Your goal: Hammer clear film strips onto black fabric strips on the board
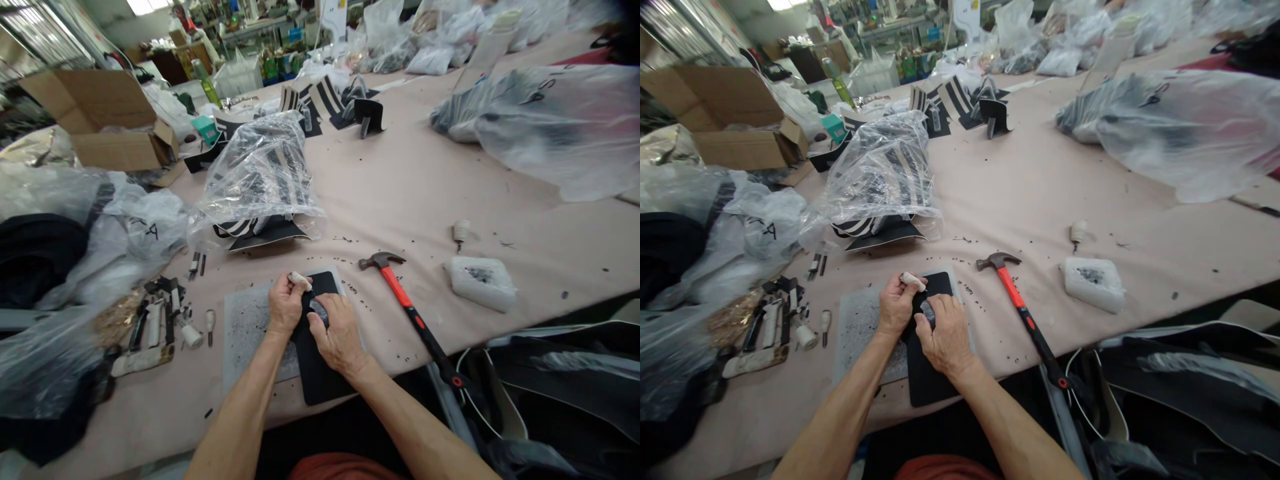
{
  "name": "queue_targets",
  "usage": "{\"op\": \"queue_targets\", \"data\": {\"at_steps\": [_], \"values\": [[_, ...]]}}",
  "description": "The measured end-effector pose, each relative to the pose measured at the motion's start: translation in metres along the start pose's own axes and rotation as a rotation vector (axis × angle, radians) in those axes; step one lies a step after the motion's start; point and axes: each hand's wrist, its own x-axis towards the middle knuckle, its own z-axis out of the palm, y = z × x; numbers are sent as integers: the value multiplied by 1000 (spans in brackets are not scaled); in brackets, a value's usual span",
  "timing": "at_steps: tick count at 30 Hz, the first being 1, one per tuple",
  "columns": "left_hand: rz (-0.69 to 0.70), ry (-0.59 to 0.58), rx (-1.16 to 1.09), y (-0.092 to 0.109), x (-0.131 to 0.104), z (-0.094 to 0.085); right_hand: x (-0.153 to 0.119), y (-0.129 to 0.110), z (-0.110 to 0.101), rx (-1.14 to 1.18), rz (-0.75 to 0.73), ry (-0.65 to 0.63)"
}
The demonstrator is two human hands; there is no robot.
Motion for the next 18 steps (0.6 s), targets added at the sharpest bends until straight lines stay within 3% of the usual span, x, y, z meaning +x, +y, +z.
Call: {"op": "queue_targets", "data": {"at_steps": [7,10,12,14,16,18], "values": [[108,-25,197,0,1,1,1,-1,0,7,-2,-7],[156,-68,256,1,1,1,2,1,-10,78,-45,-56],[189,-95,265,2,0,1,3,10,-25,129,-67,-63],[221,-115,267,2,-1,0,2,27,-48,40,-24,16],[253,-131,291,1,-2,-1,-1,49,-75,-228,100,82],[271,-146,330,-2,-2,-2,-5,71,-100,-513,248,18]]}}
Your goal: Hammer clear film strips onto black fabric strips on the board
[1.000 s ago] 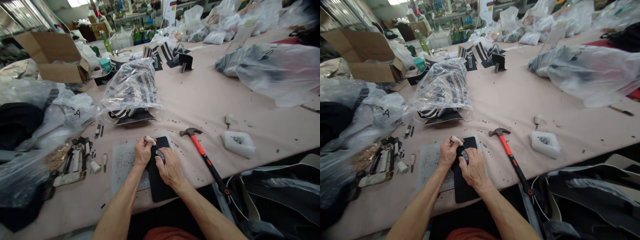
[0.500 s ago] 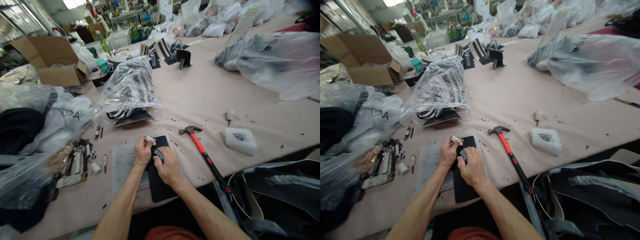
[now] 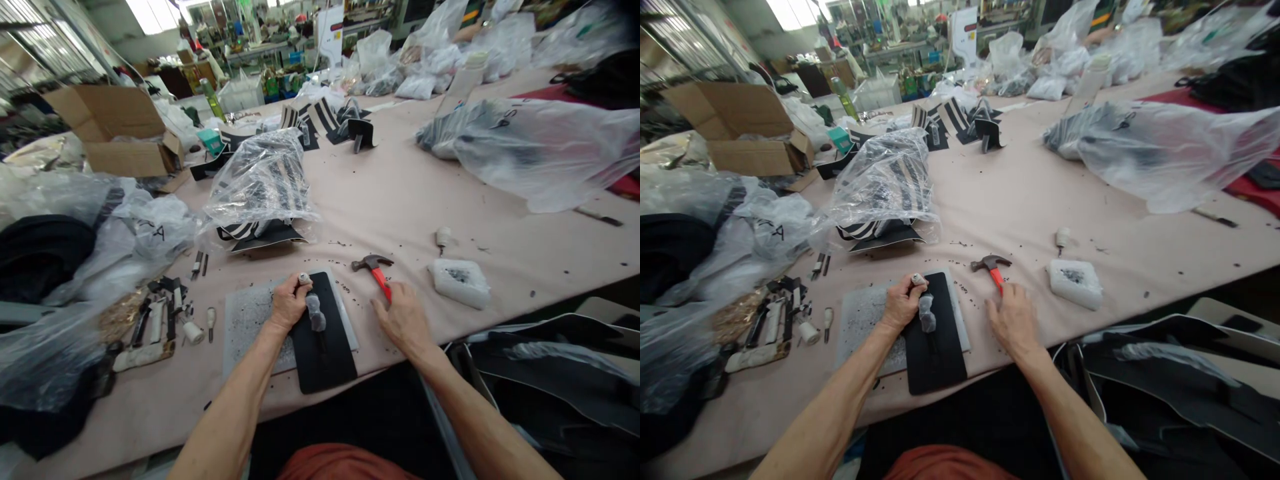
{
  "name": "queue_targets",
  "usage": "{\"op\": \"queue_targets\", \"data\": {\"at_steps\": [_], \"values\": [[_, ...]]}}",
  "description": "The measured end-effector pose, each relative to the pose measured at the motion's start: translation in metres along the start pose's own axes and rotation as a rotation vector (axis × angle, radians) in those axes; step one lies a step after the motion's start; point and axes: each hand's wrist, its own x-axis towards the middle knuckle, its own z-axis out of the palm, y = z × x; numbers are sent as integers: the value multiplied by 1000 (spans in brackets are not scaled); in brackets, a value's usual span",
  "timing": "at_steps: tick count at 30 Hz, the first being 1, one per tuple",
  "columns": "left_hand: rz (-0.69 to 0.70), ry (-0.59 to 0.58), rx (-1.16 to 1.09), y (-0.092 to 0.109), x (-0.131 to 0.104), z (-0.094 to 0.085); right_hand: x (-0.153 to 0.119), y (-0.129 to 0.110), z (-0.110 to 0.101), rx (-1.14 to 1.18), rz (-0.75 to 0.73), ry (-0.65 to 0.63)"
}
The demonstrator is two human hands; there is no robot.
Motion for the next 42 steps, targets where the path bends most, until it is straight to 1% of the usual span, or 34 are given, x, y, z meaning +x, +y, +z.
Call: {"op": "queue_targets", "data": {"at_steps": [1,2,3,4,5,7,9,10,11,12,13,14,16,17,18,19,21,22,23,24,25,26,27,28,29,30,31,33,34,35,37,39,42], "values": [[1,-10,18,-1,0,0,1,13,-4,-97,50,-69],[-3,-19,35,-3,0,0,3,23,-8,-139,92,-137],[-8,-29,48,-4,0,1,5,29,-12,-117,136,-192],[-13,-38,58,-4,0,1,7,32,-15,-18,201,-243],[-16,-47,64,-4,1,1,9,31,-18,129,274,-297],[-20,-59,62,-4,1,0,13,21,-26,454,402,-429],[-19,-62,47,-2,1,-1,16,3,-36,742,548,-594],[-16,-64,38,-2,1,-1,17,-8,-42,846,614,-647],[-12,-67,30,-2,1,-1,17,-18,-49,910,659,-659],[-9,-69,21,-2,0,-2,16,-28,-54,944,672,-630],[-7,-74,14,-2,0,-2,15,-36,-60,928,618,-556],[-7,-79,9,-2,-1,-2,14,-44,-64,853,491,-443],[-3,-84,8,-3,-1,-2,14,-55,-70,611,163,-206],[0,-84,11,-3,-2,-2,14,-59,-72,468,13,-124],[3,-81,13,-4,-2,-2,16,-62,-74,320,-112,-90],[4,-78,15,-4,-2,-2,17,-65,-76,168,-207,-109],[-2,-71,22,-5,-1,-2,23,-71,-83,-93,-326,-242],[-7,-67,26,-5,-1,-2,26,-74,-89,-172,-361,-291],[-12,-67,29,-5,-1,-1,30,-78,-95,-198,-380,-293],[-15,-68,30,-6,-1,-1,33,-82,-102,-169,-387,-242],[-15,-71,28,-6,-1,-1,36,-87,-108,-88,-376,-141],[-13,-70,23,-6,-1,-1,37,-91,-113,27,-342,-9],[-11,-71,19,-6,-1,-1,38,-93,-115,144,-290,128],[-12,-68,18,-5,-1,-1,37,-94,-115,232,-250,227],[-14,-65,19,-5,-1,-2,35,-94,-111,265,-238,252],[-19,-65,24,-4,-1,-2,32,-91,-106,234,-249,201],[-25,-69,32,-3,0,-2,29,-87,-101,150,-284,79],[-31,-83,44,-1,-1,-3,25,-77,-90,-74,-360,-241],[-27,-83,45,-1,-1,-3,24,-72,-86,-161,-357,-352],[-18,-78,43,-1,-1,-3,24,-66,-83,-218,-324,-407],[-1,-59,30,-1,-2,-3,27,-53,-78,-250,-222,-424],[0,-51,16,-2,-2,-3,29,-36,-68,-213,-106,-428],[-10,-71,-1,-5,-2,-3,29,-6,-46,-164,24,-490]]}}
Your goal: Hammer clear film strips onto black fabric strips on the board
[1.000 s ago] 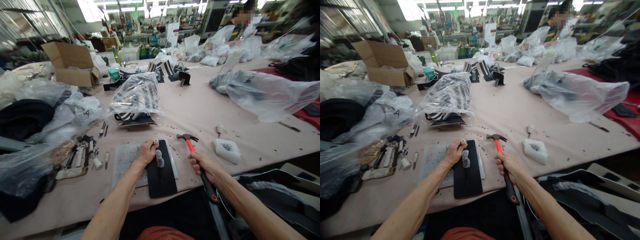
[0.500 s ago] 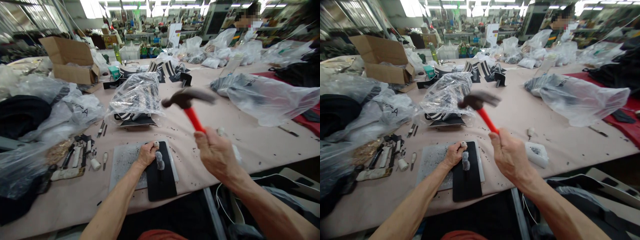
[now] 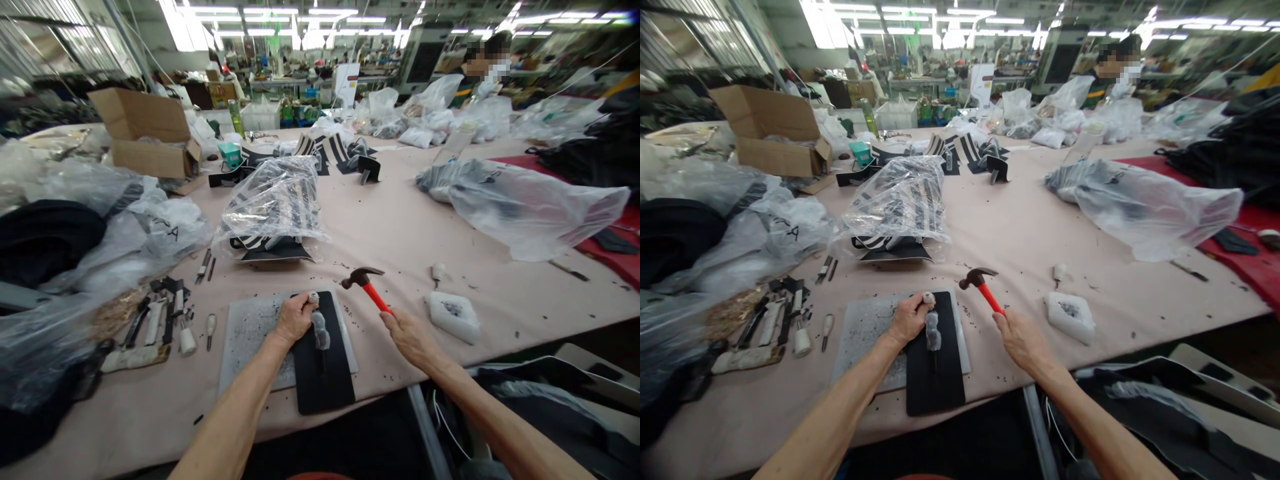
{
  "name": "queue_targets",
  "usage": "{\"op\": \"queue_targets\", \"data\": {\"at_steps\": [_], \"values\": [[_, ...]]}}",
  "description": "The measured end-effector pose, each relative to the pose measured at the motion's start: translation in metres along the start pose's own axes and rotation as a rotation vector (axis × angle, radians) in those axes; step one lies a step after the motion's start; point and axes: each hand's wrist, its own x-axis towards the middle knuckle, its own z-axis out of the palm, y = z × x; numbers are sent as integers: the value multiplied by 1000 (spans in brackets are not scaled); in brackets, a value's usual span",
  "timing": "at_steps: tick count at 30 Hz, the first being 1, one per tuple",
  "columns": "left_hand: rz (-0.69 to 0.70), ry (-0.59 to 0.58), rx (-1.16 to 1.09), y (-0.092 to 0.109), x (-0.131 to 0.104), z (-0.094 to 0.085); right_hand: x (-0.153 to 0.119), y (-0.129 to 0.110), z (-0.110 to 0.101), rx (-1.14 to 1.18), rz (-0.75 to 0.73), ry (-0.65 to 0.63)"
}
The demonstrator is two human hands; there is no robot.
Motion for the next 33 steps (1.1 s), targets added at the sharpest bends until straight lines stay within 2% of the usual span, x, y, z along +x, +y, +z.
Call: {"op": "queue_targets", "data": {"at_steps": [2,3,4,6,8,10,12,14,17,20,22,24,28,31,33], "values": [[-2,-6,-6,-1,1,0,3,10,16,-37,41,39],[-3,-3,-9,-1,1,0,2,10,21,-64,22,102],[-5,2,-16,-1,1,0,0,5,25,-75,-29,186],[-9,10,-34,0,1,-1,-7,-15,27,-14,-244,317],[-13,12,-48,2,1,-2,-13,-45,26,93,-543,284],[-21,17,-62,3,2,-2,-15,-74,28,121,-793,162],[-40,25,-99,1,4,-3,-13,-94,35,66,-890,93],[-101,73,-185,-4,8,-2,-10,-103,44,7,-873,108],[-258,252,-403,-12,16,3,-10,-104,52,-68,-823,151],[-327,339,-535,-13,19,5,-17,-104,46,-171,-796,200],[-339,401,-571,-9,18,0,-21,-107,35,-227,-794,243],[-329,542,-607,1,17,-15,-25,-112,21,-271,-747,265],[-171,809,-573,27,15,-65,-27,-122,-10,-334,-532,233],[-88,840,-438,42,9,-91,-27,-130,-24,-287,-332,157],[-82,792,-354,45,1,-93,-26,-133,-22,-215,-186,120]]}}
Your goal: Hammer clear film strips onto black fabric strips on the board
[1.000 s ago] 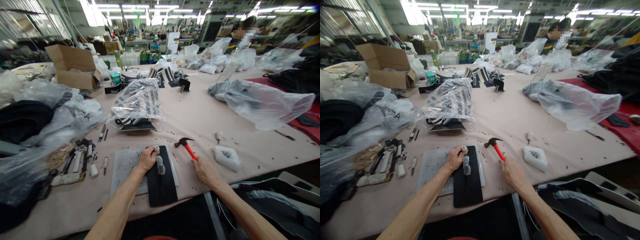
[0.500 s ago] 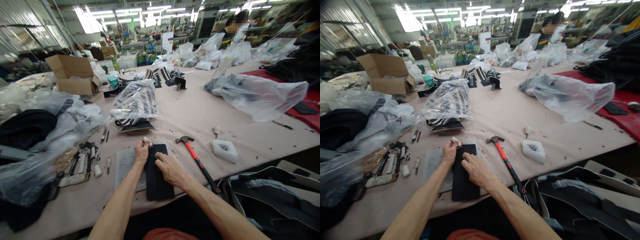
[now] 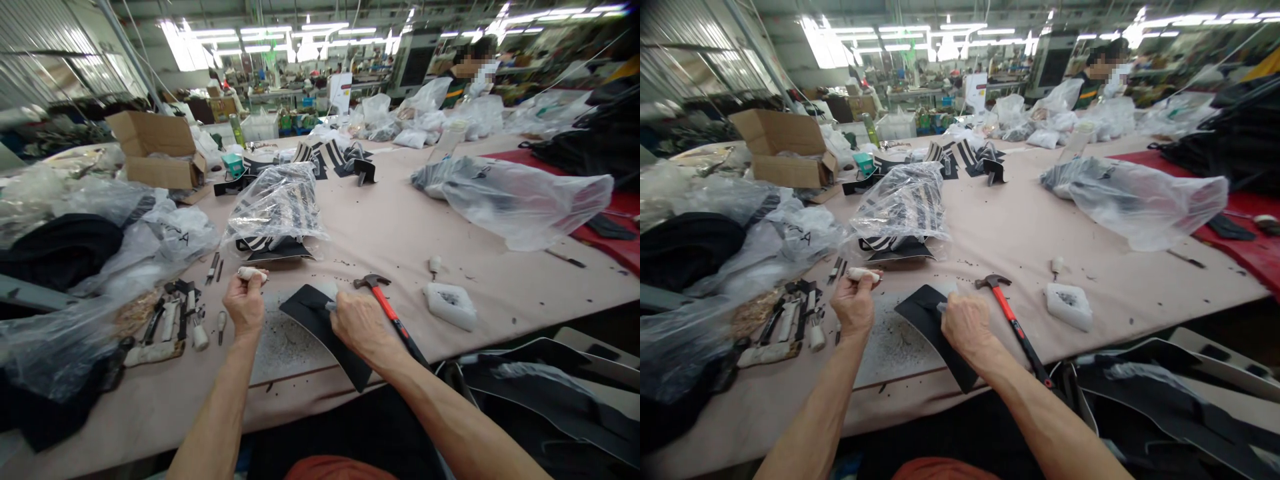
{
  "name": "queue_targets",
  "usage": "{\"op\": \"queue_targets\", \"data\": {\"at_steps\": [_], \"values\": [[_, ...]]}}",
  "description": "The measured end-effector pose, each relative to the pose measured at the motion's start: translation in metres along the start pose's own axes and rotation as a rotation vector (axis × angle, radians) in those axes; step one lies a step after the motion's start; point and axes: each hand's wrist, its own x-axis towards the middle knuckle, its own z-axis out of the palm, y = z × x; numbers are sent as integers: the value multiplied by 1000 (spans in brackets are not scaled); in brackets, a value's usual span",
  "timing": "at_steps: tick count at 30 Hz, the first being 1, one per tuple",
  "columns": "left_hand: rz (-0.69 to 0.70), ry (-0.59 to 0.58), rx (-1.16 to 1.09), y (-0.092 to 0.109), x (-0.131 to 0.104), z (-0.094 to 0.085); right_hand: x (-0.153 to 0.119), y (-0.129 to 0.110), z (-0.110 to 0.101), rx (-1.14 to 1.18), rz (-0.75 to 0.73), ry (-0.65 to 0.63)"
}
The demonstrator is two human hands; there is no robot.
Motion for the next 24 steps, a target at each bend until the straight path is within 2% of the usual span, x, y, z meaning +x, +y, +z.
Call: {"op": "queue_targets", "data": {"at_steps": [2,4,7,10,14,18,24], "values": [[-12,-65,58,-6,-13,-1,-1,-3,10,75,98,-4],[-47,-152,105,-18,-29,1,-4,-5,28,149,136,7],[-123,-283,100,-38,-46,9,-10,-9,55,255,105,-11],[-206,-380,50,-53,-50,22,-13,-11,71,334,65,-17],[-267,-497,-11,-63,-47,46,-11,-10,74,355,42,-18],[-350,-567,-85,-72,-49,66,-8,-7,75,387,55,-51],[-342,-618,-87,-77,-53,69,-3,-1,78,423,60,-103]]}}
